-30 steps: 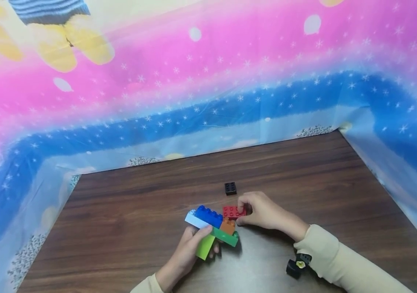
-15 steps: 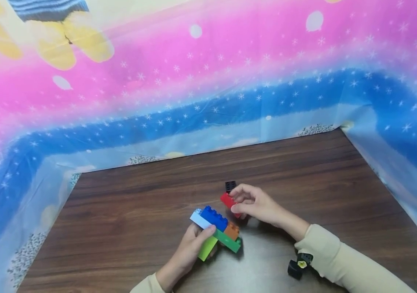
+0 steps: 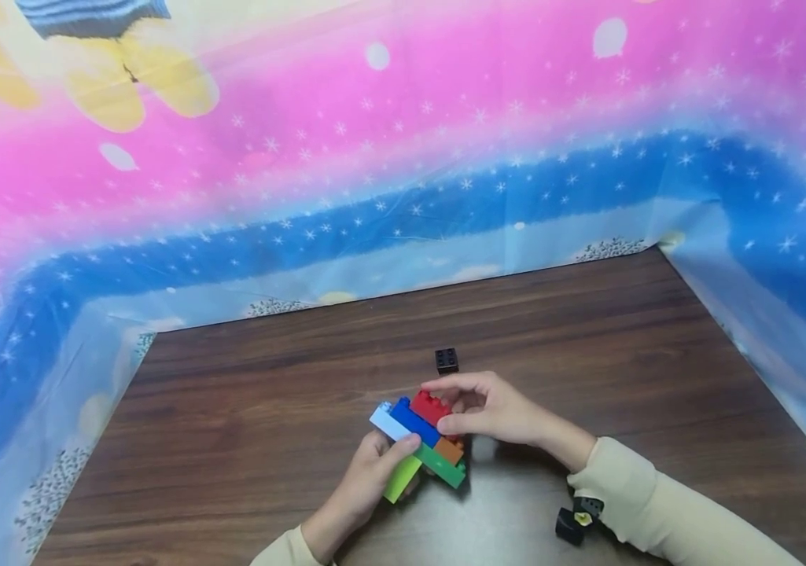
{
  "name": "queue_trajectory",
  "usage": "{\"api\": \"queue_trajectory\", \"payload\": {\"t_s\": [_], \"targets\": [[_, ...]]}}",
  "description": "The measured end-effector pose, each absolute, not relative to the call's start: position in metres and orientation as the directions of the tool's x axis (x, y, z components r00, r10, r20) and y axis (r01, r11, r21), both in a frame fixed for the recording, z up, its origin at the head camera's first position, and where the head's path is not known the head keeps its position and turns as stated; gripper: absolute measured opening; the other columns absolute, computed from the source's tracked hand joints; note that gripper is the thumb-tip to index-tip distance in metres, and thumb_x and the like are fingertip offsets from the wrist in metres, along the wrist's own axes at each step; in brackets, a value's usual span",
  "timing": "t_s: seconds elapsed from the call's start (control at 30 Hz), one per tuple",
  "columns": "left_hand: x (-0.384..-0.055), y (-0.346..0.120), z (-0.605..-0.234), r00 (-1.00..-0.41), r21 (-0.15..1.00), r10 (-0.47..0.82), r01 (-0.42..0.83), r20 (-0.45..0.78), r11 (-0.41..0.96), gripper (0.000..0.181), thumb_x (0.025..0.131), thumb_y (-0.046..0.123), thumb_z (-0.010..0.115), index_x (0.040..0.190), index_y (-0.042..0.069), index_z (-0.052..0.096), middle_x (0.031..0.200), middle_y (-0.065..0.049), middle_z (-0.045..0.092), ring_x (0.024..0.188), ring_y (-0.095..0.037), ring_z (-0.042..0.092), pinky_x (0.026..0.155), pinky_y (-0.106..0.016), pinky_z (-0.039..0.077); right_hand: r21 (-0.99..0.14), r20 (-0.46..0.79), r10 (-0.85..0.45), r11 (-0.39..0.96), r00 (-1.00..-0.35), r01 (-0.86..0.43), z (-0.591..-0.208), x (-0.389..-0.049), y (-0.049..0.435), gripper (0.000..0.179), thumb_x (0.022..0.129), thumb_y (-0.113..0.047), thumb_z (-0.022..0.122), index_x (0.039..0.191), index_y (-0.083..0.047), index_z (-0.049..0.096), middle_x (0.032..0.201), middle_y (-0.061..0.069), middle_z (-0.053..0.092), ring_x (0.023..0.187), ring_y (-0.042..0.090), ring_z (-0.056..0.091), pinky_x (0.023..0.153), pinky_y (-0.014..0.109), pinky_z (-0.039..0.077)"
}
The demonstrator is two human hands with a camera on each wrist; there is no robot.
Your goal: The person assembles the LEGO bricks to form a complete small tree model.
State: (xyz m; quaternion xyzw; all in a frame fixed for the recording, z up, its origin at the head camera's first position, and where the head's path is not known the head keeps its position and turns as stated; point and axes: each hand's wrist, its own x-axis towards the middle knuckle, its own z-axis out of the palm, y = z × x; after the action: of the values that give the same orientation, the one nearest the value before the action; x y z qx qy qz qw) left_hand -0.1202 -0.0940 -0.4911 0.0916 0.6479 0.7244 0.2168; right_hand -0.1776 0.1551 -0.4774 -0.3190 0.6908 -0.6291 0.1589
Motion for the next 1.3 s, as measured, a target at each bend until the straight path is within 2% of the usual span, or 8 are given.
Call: {"api": "queue_trajectory", "payload": {"t_s": [0.27,0.53,0.8,0.87,0.97,1.03,1.2,1.3], "targets": [[-0.1181,-0.0930,-0.4923,-0.889,0.977,0.434,-0.199,-0.147,-0.079,0.044,0.109,0.024,0.061,0.137,-0.009,0.054,0.088,-0.011,0.073,0.058,-0.012,0.058,0.053,-0.022,0.052,-0.967,0.182,-0.652,0.016,-0.736,-0.253,-0.4748,-0.1765,0.1589,0.047,0.097,-0.006,0.077,0.139,0.009,0.062,0.116,0.021,0.074,0.086,0.017,0.070,0.072,0.032,0.063],[-0.1157,-0.0931,-0.4928,-0.891,0.976,0.426,-0.205,-0.155,-0.073,0.046,0.109,0.025,0.060,0.141,-0.009,0.052,0.088,-0.015,0.074,0.057,-0.012,0.058,0.053,-0.022,0.052,-0.955,0.206,-0.653,0.027,-0.728,-0.295,-0.4796,-0.1732,0.1569,0.045,0.099,-0.006,0.074,0.141,0.007,0.062,0.125,0.025,0.071,0.087,0.018,0.072,0.071,0.036,0.065],[-0.1195,-0.0923,-0.4937,-0.905,0.979,0.398,-0.194,-0.151,-0.070,0.041,0.109,0.025,0.060,0.134,-0.007,0.057,0.085,-0.014,0.074,0.056,-0.012,0.057,0.051,-0.022,0.051,-0.915,0.277,-0.623,0.062,-0.732,-0.399,-0.4773,-0.1732,0.1545,0.043,0.098,-0.005,0.075,0.139,0.001,0.066,0.106,0.008,0.073,0.079,0.015,0.066,0.065,0.031,0.061],[-0.1199,-0.0927,-0.4933,-0.905,0.978,0.396,-0.196,-0.155,-0.065,0.041,0.109,0.025,0.060,0.133,-0.008,0.057,0.084,-0.014,0.073,0.055,-0.012,0.057,0.051,-0.022,0.050,-0.918,0.262,-0.636,0.068,-0.726,-0.390,-0.4764,-0.1739,0.1546,0.044,0.099,-0.007,0.074,0.141,0.001,0.064,0.109,0.011,0.073,0.079,0.014,0.065,0.064,0.030,0.060],[-0.1189,-0.0933,-0.4925,-0.902,0.978,0.400,-0.200,-0.160,-0.060,0.042,0.109,0.025,0.060,0.135,-0.008,0.056,0.085,-0.013,0.073,0.056,-0.012,0.058,0.051,-0.021,0.051,-0.936,0.231,-0.663,0.048,-0.713,-0.348,-0.4765,-0.1748,0.1552,0.045,0.102,-0.007,0.070,0.144,0.004,0.060,0.122,0.019,0.072,0.085,0.015,0.069,0.069,0.033,0.063],[-0.1184,-0.0934,-0.4922,-0.901,0.978,0.403,-0.199,-0.158,-0.061,0.042,0.109,0.025,0.060,0.137,-0.007,0.055,0.085,-0.012,0.074,0.057,-0.012,0.058,0.052,-0.021,0.051,-0.936,0.228,-0.675,0.045,-0.701,-0.348,-0.4769,-0.1754,0.1560,0.044,0.103,-0.007,0.068,0.144,0.005,0.059,0.123,0.021,0.072,0.085,0.014,0.070,0.069,0.034,0.063],[-0.1192,-0.0939,-0.4922,-0.903,0.979,0.403,-0.190,-0.148,-0.067,0.043,0.109,0.024,0.060,0.137,-0.008,0.054,0.088,-0.015,0.073,0.058,-0.012,0.058,0.052,-0.021,0.051,-0.916,0.244,-0.671,0.077,-0.700,-0.394,-0.4755,-0.1737,0.1550,0.043,0.103,-0.006,0.068,0.145,0.002,0.061,0.106,0.010,0.072,0.080,0.012,0.065,0.064,0.031,0.060],[-0.1193,-0.0943,-0.4923,-0.905,0.980,0.398,-0.191,-0.152,-0.060,0.043,0.110,0.024,0.059,0.137,-0.008,0.054,0.087,-0.015,0.073,0.057,-0.012,0.058,0.052,-0.021,0.051,-0.907,0.253,-0.662,0.092,-0.706,-0.411,-0.4745,-0.1720,0.1535,0.043,0.103,-0.006,0.068,0.145,0.000,0.061,0.103,0.006,0.071,0.078,0.011,0.062,0.061,0.028,0.058]]}}
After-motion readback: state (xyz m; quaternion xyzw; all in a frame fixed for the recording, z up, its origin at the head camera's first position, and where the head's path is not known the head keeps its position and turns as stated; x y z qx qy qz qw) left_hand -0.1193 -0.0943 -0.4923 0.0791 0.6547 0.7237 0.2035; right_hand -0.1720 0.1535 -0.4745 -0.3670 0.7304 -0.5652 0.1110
